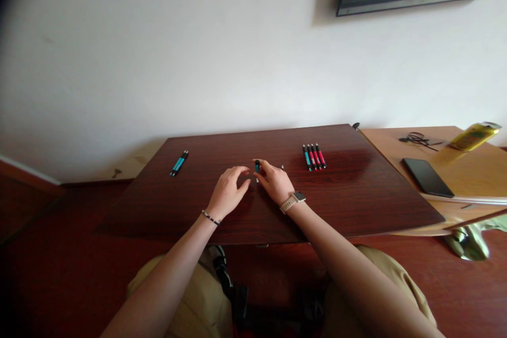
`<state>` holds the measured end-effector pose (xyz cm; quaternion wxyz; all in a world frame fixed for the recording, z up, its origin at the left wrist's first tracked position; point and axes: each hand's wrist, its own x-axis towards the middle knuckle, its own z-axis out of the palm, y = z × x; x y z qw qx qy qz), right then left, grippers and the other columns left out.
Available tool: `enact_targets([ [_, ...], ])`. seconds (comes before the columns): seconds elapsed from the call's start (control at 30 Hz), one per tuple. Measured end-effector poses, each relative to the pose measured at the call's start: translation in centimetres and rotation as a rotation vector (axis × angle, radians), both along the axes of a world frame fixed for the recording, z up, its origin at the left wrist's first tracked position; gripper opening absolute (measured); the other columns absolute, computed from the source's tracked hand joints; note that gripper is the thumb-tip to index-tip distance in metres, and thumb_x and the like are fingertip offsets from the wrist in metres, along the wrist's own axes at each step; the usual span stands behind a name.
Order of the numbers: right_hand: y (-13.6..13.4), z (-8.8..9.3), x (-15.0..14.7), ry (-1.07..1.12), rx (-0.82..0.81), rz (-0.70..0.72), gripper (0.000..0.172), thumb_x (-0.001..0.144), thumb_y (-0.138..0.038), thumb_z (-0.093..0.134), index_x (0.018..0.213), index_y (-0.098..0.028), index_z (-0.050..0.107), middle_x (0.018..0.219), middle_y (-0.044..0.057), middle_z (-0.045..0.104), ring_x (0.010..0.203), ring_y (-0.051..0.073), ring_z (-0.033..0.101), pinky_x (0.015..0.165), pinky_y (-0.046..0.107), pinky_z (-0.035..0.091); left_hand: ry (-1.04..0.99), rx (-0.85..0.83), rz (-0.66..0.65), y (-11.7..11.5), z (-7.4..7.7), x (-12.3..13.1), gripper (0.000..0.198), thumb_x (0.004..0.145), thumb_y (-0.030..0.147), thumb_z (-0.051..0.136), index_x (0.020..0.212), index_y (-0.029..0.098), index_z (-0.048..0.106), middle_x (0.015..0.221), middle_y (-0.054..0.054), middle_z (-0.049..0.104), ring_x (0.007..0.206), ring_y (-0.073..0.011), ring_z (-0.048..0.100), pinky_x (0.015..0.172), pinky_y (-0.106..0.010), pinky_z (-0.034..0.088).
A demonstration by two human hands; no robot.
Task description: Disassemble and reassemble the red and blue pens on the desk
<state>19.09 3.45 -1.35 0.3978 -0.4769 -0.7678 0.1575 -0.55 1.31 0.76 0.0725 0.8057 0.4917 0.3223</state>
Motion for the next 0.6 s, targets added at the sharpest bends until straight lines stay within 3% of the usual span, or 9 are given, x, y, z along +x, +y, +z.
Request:
enact_targets([
  [0.6, -0.8, -1.1, -0.1, -0.125, -0.043, 0.109, 0.033, 0.103, -0.023, 0.062, 0.135, -0.023, 0.060, 0.110, 0.007, 0.077, 0.091, 0.021, 0.075, 0.079, 0.029, 0.054, 0.010, 0.009, 0.004, 0.0, 0.1, 0.1, 0.026, 0.096, 0.016, 0.066, 0.120, 0.022, 0.061, 0.120, -0.007, 0.072, 0.115, -0.0279, 0.066, 0.103, -0.048, 0.053],
])
